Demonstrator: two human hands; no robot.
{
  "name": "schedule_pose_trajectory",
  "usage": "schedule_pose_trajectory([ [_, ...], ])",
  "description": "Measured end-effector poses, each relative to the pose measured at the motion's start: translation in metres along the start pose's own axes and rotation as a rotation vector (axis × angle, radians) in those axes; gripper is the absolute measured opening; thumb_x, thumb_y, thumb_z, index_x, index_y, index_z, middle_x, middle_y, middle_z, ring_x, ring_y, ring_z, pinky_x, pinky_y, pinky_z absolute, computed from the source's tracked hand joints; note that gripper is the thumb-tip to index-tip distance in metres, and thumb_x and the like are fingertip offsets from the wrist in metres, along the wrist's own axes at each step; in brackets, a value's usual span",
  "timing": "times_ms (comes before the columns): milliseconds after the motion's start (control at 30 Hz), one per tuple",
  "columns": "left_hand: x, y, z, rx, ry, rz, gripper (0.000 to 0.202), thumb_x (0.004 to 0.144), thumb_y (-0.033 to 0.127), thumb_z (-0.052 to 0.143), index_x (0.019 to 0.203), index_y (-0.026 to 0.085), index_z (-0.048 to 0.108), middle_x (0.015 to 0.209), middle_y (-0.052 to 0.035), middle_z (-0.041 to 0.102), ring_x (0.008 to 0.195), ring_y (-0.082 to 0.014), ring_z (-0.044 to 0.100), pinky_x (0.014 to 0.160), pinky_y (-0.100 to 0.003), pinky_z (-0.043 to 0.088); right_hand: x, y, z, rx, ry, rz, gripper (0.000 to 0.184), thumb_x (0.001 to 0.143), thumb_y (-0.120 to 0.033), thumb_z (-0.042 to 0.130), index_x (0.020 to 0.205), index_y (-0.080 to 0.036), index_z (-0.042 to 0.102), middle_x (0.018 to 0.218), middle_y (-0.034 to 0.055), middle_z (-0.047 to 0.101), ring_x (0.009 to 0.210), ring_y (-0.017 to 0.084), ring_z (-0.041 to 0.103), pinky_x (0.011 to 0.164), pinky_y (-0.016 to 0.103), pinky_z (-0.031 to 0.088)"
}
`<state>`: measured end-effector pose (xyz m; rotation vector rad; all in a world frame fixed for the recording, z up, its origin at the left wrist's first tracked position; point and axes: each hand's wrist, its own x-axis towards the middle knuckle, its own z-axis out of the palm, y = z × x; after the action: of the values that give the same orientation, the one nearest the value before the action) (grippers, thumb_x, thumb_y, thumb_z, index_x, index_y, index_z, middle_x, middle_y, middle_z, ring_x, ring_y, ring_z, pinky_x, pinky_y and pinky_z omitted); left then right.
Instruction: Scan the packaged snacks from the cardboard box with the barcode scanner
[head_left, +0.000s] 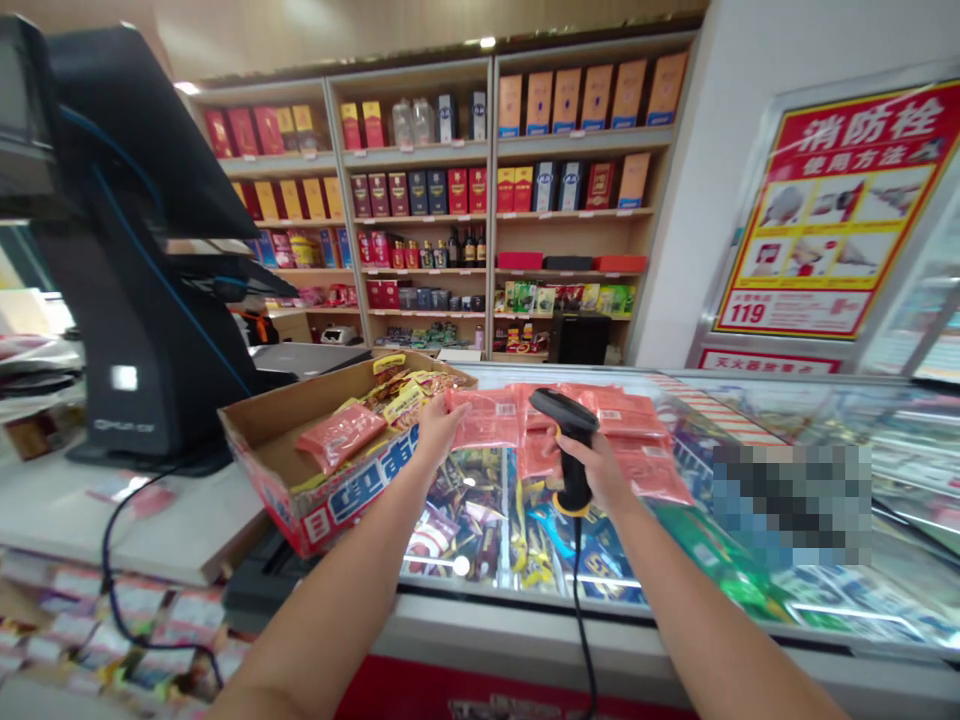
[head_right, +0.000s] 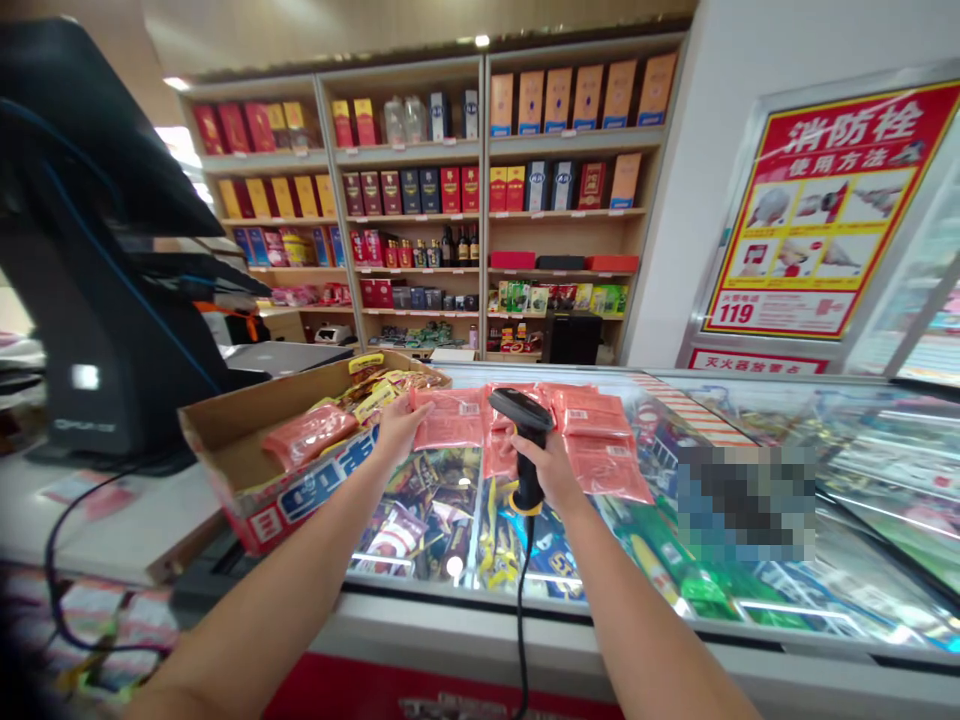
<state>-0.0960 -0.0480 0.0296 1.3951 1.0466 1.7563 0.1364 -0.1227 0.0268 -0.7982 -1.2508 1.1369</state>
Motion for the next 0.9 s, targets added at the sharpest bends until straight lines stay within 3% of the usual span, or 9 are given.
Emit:
schedule_pose_trajectory([
  [133,-0.004,-0.024,-0.004,0.144,0.085,0.078,0.021,0.068,0.033,0.065,0.082,0.017,0.062,0.076,-0.001,0.065,0.073,-0.0157,0.06,0.068,-0.026,0.048,-0.001,-0.002,0.003,-0.143,-0.082,0.045,0.024,0.066,-0.039,0.071,0.067,-0.017,0.064,0.053,0.0025,0.066,0.038,0.014,0.056,0.04,0.026,0.044],
  [367,-0.006,-0.019,-0.009,0.411,0.194,0.126,0.013,0.073,0.03,0.061,0.078,0.019,0.059,0.067,0.0018,0.058,0.065,-0.0144,0.053,0.065,-0.025,0.041,-0.004,-0.004,0.008,-0.236,-0.113,0.058,0.02,0.067,-0.036,0.071,0.068,-0.018,0.063,0.048,-0.0001,0.062,0.035,0.014,0.054,0.041,0.026,0.042],
  [900,-0.007,-0.019,-0.009,0.345,0.176,0.133,0.014,0.072,0.031,0.061,0.078,0.019,0.057,0.067,0.0024,0.058,0.065,-0.014,0.053,0.066,-0.025,0.042,-0.005,-0.005,0.008,-0.192,-0.128,0.118,0.02,0.064,-0.037,0.069,0.064,-0.018,0.061,0.047,-0.0003,0.06,0.036,0.014,0.053,0.04,0.025,0.041],
])
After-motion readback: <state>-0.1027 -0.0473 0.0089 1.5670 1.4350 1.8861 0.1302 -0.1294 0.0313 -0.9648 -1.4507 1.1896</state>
